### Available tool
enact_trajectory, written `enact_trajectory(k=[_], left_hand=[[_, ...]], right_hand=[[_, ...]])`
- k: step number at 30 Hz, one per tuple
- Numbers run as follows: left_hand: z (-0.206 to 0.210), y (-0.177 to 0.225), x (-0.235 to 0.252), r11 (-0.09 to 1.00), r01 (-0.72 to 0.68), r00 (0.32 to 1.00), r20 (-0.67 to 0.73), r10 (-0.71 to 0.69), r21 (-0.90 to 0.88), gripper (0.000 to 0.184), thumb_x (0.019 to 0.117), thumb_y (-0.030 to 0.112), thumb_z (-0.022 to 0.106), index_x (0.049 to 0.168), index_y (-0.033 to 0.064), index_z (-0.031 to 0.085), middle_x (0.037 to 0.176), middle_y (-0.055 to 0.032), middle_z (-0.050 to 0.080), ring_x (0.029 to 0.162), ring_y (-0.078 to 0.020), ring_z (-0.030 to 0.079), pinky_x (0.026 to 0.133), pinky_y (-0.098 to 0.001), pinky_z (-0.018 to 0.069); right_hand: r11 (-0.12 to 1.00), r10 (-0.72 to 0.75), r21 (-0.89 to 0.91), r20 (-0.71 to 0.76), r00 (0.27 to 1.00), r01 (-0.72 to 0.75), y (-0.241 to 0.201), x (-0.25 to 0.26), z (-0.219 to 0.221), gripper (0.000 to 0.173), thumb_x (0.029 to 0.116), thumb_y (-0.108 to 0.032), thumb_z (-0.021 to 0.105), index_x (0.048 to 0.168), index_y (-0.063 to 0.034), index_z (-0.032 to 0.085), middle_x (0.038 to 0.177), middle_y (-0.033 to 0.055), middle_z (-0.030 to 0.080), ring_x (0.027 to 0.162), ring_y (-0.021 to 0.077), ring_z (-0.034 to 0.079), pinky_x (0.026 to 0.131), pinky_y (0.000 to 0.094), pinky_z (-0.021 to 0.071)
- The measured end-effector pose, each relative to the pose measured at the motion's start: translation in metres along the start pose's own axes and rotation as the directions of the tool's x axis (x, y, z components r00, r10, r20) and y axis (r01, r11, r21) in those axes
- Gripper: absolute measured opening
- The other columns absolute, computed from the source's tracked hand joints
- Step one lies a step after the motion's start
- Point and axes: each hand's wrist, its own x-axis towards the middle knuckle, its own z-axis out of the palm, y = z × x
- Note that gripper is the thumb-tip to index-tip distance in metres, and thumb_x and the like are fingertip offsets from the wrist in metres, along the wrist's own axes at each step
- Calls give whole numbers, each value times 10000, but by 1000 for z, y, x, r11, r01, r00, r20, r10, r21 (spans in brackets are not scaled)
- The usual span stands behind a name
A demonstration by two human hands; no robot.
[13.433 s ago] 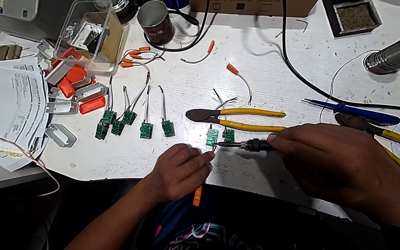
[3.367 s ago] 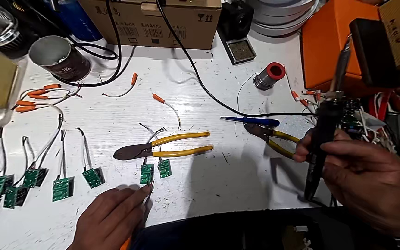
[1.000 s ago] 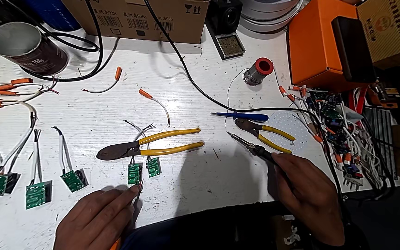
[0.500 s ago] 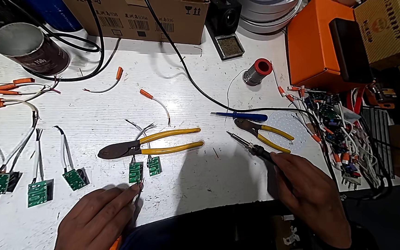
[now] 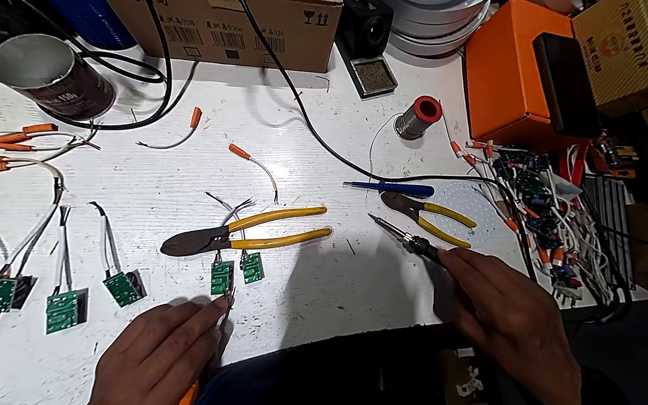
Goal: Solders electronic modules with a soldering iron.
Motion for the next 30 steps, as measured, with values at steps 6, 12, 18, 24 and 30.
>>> enact_trajectory(k=[6,12,18,24,30], left_hand=[[0,0,1,1000,-1,1000,-4,1,5,74,1003,162,576,1001,105,624,1223,-90,717,1057,-254,660,922,-366,498],[0,0,1,1000,-1,1000,6,1,6,70,1001,157,576,1002,105,623,1232,-90,714,1054,-251,662,916,-369,501],[1,1,1,1000,-1,1000,0,1,4,68,999,153,575,997,103,621,1232,-91,715,1057,-258,661,919,-372,499],[0,1,2,1000,-2,1000,4,2,5,68,1002,150,570,988,102,616,1223,-99,717,1046,-257,664,914,-372,501],[0,1,2,1000,-5,1000,0,5,3,63,999,156,579,993,104,614,1219,-94,717,1047,-255,662,912,-370,500]], right_hand=[[1000,-8,16,25,1000,8,0,1,-2,322,991,-126,481,1194,-28,711,1082,155,737,884,285,709,692,380,558],[1000,-19,8,66,998,19,3,2,-5,353,991,-125,464,1238,-10,688,1108,163,734,916,296,716,719,391,569],[1000,-20,4,93,995,20,6,3,-5,381,993,-125,450,1274,5,670,1103,175,729,931,304,718,721,393,574],[1000,-10,9,87,996,9,5,1,-1,368,1002,-132,458,1260,13,678,1073,176,731,902,300,720,707,386,577],[999,-24,27,66,998,23,3,-2,1,340,1002,-116,488,1251,1,689,1089,172,736,906,293,721,715,368,579]])
